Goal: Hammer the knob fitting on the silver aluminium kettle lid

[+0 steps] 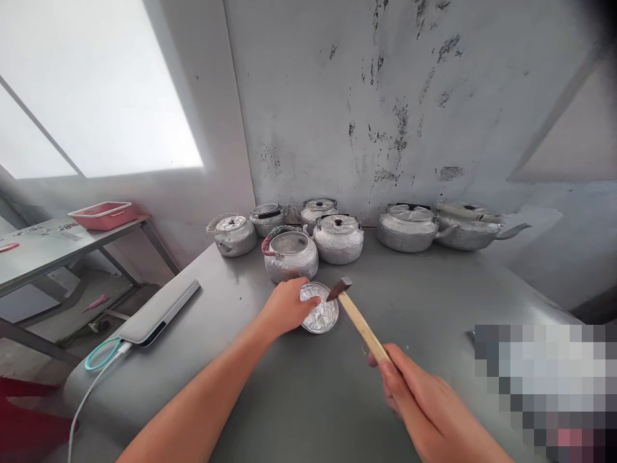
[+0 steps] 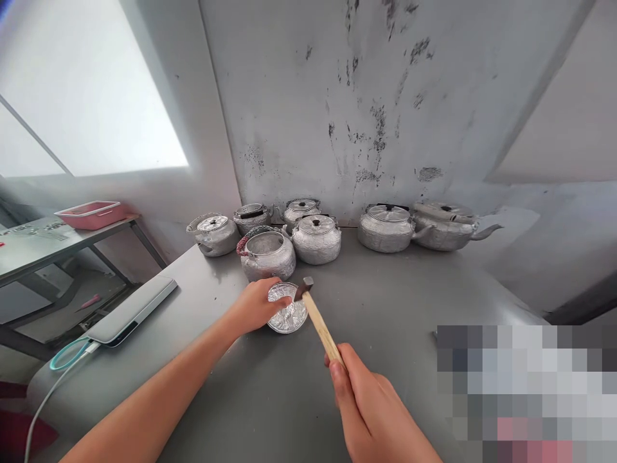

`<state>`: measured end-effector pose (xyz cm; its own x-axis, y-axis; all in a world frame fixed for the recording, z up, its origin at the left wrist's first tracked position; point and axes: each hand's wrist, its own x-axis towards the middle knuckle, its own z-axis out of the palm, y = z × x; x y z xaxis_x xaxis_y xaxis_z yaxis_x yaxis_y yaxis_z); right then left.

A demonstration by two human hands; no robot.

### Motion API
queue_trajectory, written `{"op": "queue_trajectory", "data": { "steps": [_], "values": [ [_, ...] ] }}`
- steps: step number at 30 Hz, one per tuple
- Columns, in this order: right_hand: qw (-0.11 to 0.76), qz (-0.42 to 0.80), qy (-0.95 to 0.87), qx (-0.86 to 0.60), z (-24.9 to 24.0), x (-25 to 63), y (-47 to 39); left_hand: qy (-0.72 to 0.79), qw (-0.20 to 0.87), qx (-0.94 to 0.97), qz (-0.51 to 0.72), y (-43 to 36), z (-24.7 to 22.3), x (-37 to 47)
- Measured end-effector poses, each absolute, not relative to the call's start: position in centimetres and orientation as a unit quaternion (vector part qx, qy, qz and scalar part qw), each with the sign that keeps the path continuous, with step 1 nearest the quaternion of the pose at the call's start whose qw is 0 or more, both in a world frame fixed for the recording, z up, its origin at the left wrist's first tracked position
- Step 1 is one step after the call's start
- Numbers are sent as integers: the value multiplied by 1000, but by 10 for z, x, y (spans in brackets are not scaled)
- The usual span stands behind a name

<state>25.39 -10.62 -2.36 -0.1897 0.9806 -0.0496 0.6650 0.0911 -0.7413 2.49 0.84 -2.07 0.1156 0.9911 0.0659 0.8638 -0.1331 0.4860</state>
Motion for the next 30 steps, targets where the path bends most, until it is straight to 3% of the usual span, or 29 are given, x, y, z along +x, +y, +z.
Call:
{"op": "queue_trajectory", "data": {
  "steps": [5,10,30],
  "values": [
    [215,347,-701,-585,-24,253,-108,640,165,726,187,9,-23,24],
    [269,341,-679,-592,-18,250,-107,642,165,725,186,9,-25,23],
    [270,444,-624,-584,-14,248,-103,649,176,718,180,9,-24,23]
  ]
}}
